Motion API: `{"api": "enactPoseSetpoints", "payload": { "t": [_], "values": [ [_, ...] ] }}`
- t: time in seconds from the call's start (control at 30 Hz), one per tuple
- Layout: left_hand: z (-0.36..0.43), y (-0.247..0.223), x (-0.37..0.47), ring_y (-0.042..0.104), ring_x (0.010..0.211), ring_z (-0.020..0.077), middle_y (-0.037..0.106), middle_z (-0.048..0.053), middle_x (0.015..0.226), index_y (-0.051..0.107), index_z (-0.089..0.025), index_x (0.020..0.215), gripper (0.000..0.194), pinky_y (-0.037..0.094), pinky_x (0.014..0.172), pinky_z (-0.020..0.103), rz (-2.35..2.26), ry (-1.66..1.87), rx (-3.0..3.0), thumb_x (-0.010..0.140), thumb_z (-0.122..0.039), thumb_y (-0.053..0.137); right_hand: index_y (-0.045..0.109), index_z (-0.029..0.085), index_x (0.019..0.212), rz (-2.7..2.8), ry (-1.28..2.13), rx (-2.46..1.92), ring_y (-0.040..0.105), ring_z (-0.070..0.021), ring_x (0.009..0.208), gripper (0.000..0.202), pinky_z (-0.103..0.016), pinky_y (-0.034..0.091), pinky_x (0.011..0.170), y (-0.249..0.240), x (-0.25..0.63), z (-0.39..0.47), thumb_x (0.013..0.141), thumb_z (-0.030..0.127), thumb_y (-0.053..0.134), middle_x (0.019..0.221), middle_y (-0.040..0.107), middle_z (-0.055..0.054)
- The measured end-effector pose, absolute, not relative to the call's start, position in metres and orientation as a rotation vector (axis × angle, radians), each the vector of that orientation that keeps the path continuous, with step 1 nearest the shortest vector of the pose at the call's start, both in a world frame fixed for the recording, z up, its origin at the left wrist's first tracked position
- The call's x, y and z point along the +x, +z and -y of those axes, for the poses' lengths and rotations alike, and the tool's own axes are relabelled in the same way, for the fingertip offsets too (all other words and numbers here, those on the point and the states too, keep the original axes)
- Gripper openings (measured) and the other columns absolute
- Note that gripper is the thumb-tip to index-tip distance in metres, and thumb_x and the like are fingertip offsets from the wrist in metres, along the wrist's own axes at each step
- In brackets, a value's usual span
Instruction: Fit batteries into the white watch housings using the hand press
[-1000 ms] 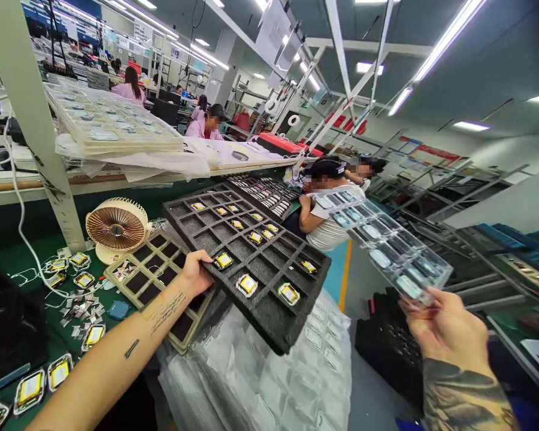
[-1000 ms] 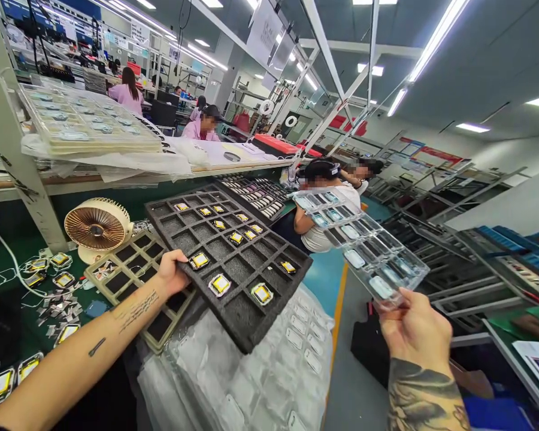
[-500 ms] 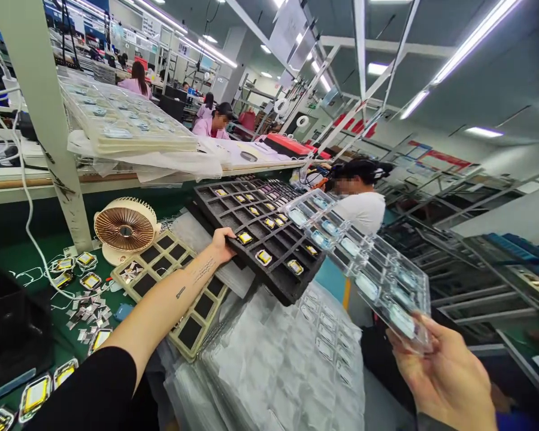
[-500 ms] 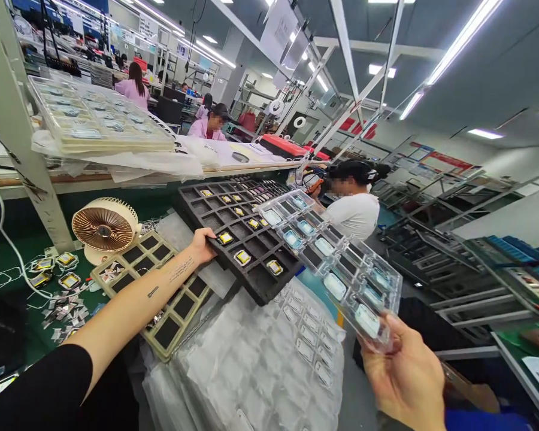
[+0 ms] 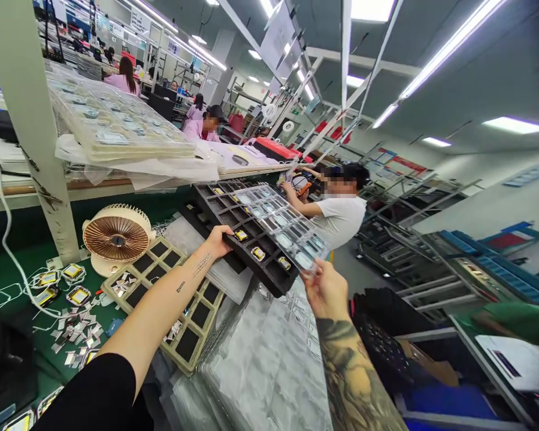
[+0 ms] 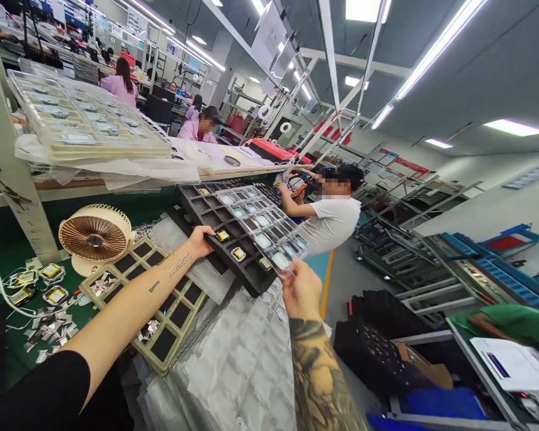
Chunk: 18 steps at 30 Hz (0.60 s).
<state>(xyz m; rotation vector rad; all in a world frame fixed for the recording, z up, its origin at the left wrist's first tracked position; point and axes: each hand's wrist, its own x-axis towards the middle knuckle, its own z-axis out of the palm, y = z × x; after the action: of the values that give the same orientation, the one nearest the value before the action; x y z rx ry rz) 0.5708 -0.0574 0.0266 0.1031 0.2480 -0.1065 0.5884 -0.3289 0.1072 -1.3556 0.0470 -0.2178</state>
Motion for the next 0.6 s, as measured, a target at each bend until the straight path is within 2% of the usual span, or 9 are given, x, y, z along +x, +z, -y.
{"api": "enactPoseSetpoints", "payload": {
  "t": [0.1,0.2,0.27,0.37,0.6],
  "values": [
    [0.06,0.025,0.569,0.073,0.119,0.0289,0.069,0.014,0.141,0.067,-0.017,0.142,0.043,0.065,0.1,0.05,-0.227,-0.093,0.121,0.106,-0.039,0.074,0.064,0.016,0.086,-0.091,-0.168,-1.406,0.06,-0.0076,0.058,0.023,-0.018,0.055,0.052,0.099,0.61,0.309,0.095,0.027,0.081,0.074,0.064,0.005],
    [0.065,0.022,0.564,0.073,0.119,0.0288,0.069,0.014,0.141,0.067,-0.017,0.142,0.043,0.065,0.1,0.05,-0.211,-0.05,0.139,0.106,-0.039,0.074,0.069,0.014,0.107,-0.102,-0.09,-1.468,0.066,-0.0101,0.072,0.022,-0.023,0.06,0.063,0.089,0.623,0.299,0.106,0.036,0.073,0.093,0.07,0.0],
    [0.065,0.019,0.561,0.073,0.119,0.0288,0.069,0.014,0.141,0.067,-0.017,0.142,0.043,0.065,0.1,0.05,-0.212,-0.004,0.151,0.106,-0.039,0.074,0.07,0.015,0.12,-0.1,-0.034,-1.512,0.071,-0.0139,0.085,0.028,-0.029,0.064,0.073,0.081,0.628,0.297,0.108,0.04,0.072,0.107,0.073,-0.004],
    [0.063,0.019,0.559,0.072,0.119,0.0289,0.069,0.014,0.141,0.067,-0.017,0.142,0.043,0.065,0.1,0.05,-0.229,0.064,0.173,0.106,-0.039,0.074,0.069,0.017,0.13,-0.088,0.034,-1.582,0.074,-0.0192,0.1,0.035,-0.037,0.067,0.086,0.073,0.634,0.297,0.107,0.042,0.072,0.123,0.073,-0.008],
    [0.063,0.027,0.56,0.073,0.119,0.0288,0.069,0.014,0.141,0.067,-0.017,0.142,0.042,0.065,0.1,0.05,-0.295,0.101,0.26,0.106,-0.039,0.074,0.068,0.017,0.134,-0.066,0.083,-1.764,0.073,-0.0228,0.111,0.039,-0.043,0.066,0.094,0.064,0.653,0.299,0.106,0.043,0.073,0.131,0.071,-0.01]
  ]
}}
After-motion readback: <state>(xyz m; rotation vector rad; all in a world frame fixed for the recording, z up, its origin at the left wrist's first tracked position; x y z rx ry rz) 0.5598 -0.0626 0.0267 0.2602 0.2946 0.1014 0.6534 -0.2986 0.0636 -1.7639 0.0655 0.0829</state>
